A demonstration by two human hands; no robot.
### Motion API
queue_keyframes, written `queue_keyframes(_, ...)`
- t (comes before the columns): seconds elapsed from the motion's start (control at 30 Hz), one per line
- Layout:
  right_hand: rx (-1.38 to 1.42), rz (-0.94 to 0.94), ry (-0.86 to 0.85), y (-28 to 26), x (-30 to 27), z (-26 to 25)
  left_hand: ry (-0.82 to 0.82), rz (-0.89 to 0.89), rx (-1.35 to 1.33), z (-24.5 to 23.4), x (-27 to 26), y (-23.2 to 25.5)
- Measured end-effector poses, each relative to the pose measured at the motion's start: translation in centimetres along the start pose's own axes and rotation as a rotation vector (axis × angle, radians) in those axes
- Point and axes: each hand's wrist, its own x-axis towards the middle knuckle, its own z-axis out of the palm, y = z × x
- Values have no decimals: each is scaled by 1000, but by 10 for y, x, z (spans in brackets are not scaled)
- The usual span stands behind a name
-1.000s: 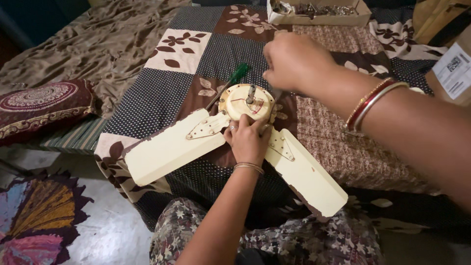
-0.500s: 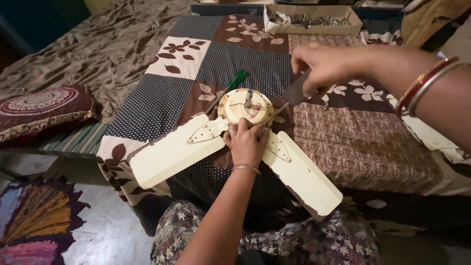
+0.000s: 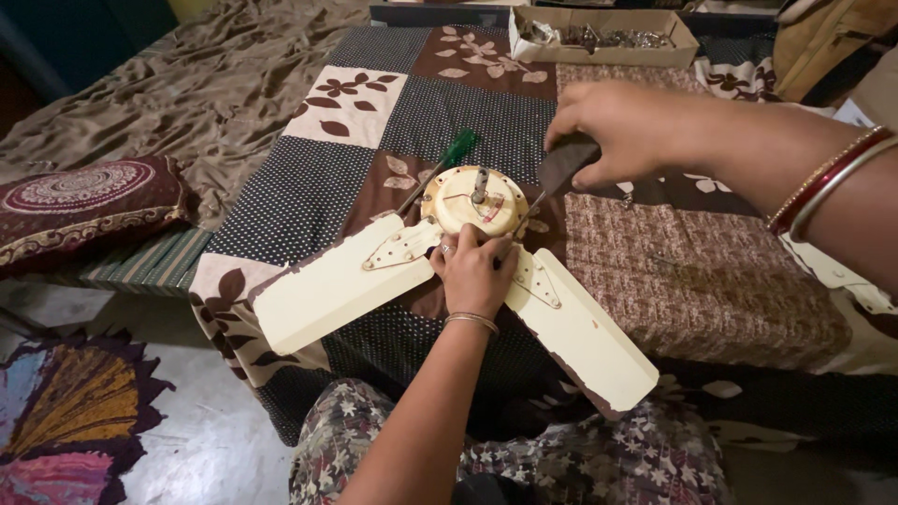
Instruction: The person attaches fan blades to the motor housing of an electric fan using a screwdriver. They align each blade, insert screws, and tighten them, repeating the process for multiple blades.
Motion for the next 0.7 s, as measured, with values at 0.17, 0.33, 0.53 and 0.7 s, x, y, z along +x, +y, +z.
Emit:
queue_keyframes(0.17,1,-83,0,10,4,6,-5,5,9,1,-1,-1)
queue_keyframes(0.33,0,-59,0,16,3,9,9,10,-4,0,-1,-1)
queue_keyframes(0.53,32,44,20,13,-2,8,17,6,-7,-1,-1,1)
queue_keyframes(0.7,8,68,21,-4,-9,-5,33,21,-9,-2,-1,1)
